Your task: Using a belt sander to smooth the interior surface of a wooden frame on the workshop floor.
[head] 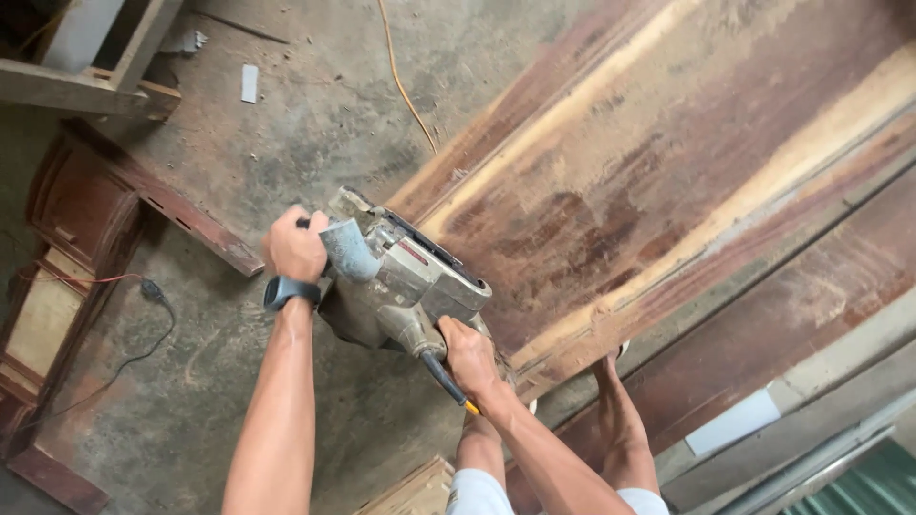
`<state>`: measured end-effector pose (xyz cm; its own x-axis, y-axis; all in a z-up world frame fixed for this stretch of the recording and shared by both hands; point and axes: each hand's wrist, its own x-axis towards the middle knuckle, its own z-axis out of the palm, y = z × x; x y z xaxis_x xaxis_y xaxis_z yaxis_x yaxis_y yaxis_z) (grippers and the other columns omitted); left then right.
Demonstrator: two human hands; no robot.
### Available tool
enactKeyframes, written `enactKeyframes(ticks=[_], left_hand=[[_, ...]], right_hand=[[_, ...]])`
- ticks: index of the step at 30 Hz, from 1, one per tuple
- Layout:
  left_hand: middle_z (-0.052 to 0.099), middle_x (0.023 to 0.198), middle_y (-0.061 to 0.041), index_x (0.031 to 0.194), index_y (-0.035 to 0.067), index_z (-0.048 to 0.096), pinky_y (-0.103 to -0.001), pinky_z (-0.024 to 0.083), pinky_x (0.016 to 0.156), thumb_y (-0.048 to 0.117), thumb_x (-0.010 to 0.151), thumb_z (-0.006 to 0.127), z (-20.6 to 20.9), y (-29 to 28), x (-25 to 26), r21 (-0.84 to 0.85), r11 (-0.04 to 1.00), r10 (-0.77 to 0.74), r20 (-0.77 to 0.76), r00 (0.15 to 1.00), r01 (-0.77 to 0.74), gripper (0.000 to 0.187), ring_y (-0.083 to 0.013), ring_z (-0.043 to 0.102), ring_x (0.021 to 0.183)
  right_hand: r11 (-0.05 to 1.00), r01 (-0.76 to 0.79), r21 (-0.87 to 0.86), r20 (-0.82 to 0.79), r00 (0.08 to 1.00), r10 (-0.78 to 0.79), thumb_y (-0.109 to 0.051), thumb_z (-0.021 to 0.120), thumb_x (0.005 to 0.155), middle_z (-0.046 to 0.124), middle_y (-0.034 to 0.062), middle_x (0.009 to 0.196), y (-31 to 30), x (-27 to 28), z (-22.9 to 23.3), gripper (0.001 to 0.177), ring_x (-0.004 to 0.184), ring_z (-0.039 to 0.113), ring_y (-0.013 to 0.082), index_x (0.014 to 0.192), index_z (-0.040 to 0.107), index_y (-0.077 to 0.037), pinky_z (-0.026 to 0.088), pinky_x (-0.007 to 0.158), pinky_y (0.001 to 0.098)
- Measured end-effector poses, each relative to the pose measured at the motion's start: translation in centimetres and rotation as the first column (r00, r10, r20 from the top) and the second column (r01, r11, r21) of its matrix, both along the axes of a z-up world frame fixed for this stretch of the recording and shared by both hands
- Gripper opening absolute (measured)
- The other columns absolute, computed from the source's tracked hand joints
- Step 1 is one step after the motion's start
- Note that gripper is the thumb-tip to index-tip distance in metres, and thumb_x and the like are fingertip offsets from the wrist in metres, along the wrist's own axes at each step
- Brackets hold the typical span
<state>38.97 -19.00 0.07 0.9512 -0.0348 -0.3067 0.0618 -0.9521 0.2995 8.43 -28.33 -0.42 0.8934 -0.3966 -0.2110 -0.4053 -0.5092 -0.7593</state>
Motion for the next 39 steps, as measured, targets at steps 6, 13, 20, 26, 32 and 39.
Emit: enactKeyframes(ticks=[6, 13, 20, 26, 32, 39], left_hand=[[0.065, 0.065, -0.015, 0.072, 0.013, 0.065, -0.051, 0.055, 0.071, 0.032, 0.089, 0.064, 1.4, -3.4, 1.2, 0.022, 0.979, -0.203, 0.185, 0.962, 0.202, 0.026, -0.0441, 0.069, 0.074], [0.066, 0.068, -0.023, 0.071, 0.007, 0.067, -0.057, 0.052, 0.071, 0.027, 0.088, 0.062, 1.8, -4.3, 0.7, 0.05, 0.997, -0.075, 0.189, 0.979, 0.067, 0.028, -0.05, 0.067, 0.078], [0.071, 0.071, -0.012, 0.075, 0.019, 0.073, -0.05, 0.056, 0.075, 0.033, 0.086, 0.063, -1.2, -3.4, -0.2, 0.134, 0.985, 0.083, 0.197, 0.977, -0.11, 0.021, -0.0402, 0.071, 0.077], [0.078, 0.104, -0.002, 0.115, 0.03, 0.078, -0.045, 0.054, 0.102, 0.048, 0.084, 0.069, -1.0, -13.3, -0.3, -0.162, 0.979, 0.12, -0.035, 0.992, -0.124, 0.036, -0.0284, 0.071, 0.112], [0.043, 0.06, 0.005, 0.062, 0.02, 0.038, -0.035, 0.03, 0.053, 0.054, 0.1, 0.047, 0.5, -24.4, 2.3, -0.255, 0.902, -0.387, -0.129, 0.913, 0.347, 0.052, -0.0158, 0.035, 0.056], [0.072, 0.101, -0.026, 0.092, 0.008, 0.075, -0.062, 0.051, 0.077, 0.055, 0.091, 0.048, 0.4, -26.8, 2.7, -0.199, 0.867, -0.486, -0.135, 0.863, 0.457, 0.054, -0.0534, 0.065, 0.095]], right_hand=[[0.98, 0.065, 0.186, -0.098, 0.994, -0.047, -0.026, 0.049, 0.099, 0.06, 0.007, 0.07, -1.2, 2.3, 0.8, 0.017, 0.068, 0.069, 0.0364, 0.083, 0.05, -0.018, 0.055, 0.058, 0.0471], [0.974, 0.005, 0.228, -0.223, 0.974, 0.047, -0.029, 0.041, 0.103, 0.065, 0.0073, 0.076, -5.3, 3.9, 4.2, 0.022, 0.076, 0.072, 0.0347, 0.086, 0.051, -0.02, 0.058, 0.067, 0.0483], [0.978, -0.197, 0.071, -0.146, 0.968, 0.205, -0.022, 0.035, 0.106, 0.073, -0.004, 0.085, -8.6, 1.8, -1.2, 0.027, 0.088, 0.074, 0.0157, 0.098, 0.06, -0.028, 0.058, 0.079, 0.0308], [0.936, 0.047, 0.348, -0.098, 0.995, -0.013, -0.002, 0.041, 0.1, 0.068, 0.03, 0.128, -14.3, -2.5, -5.3, 0.037, 0.126, 0.057, 0.0469, 0.124, 0.068, 0.006, 0.041, 0.111, 0.0581], [0.931, 0.32, 0.174, -0.36, 0.901, -0.242, -0.018, 0.07, 0.068, 0.056, 0.0014, 0.065, -19.8, 1.7, 3.8, 0.02, 0.062, 0.048, 0.0161, 0.086, 0.06, -0.015, 0.043, 0.061, 0.0338], [0.909, 0.333, 0.249, -0.176, 0.939, -0.295, -0.013, 0.065, 0.068, 0.065, -0.0037, 0.077, -19.2, 0.6, 1.0, 0.042, 0.069, 0.053, 0.0101, 0.108, 0.073, -0.018, 0.049, 0.067, 0.0297]])
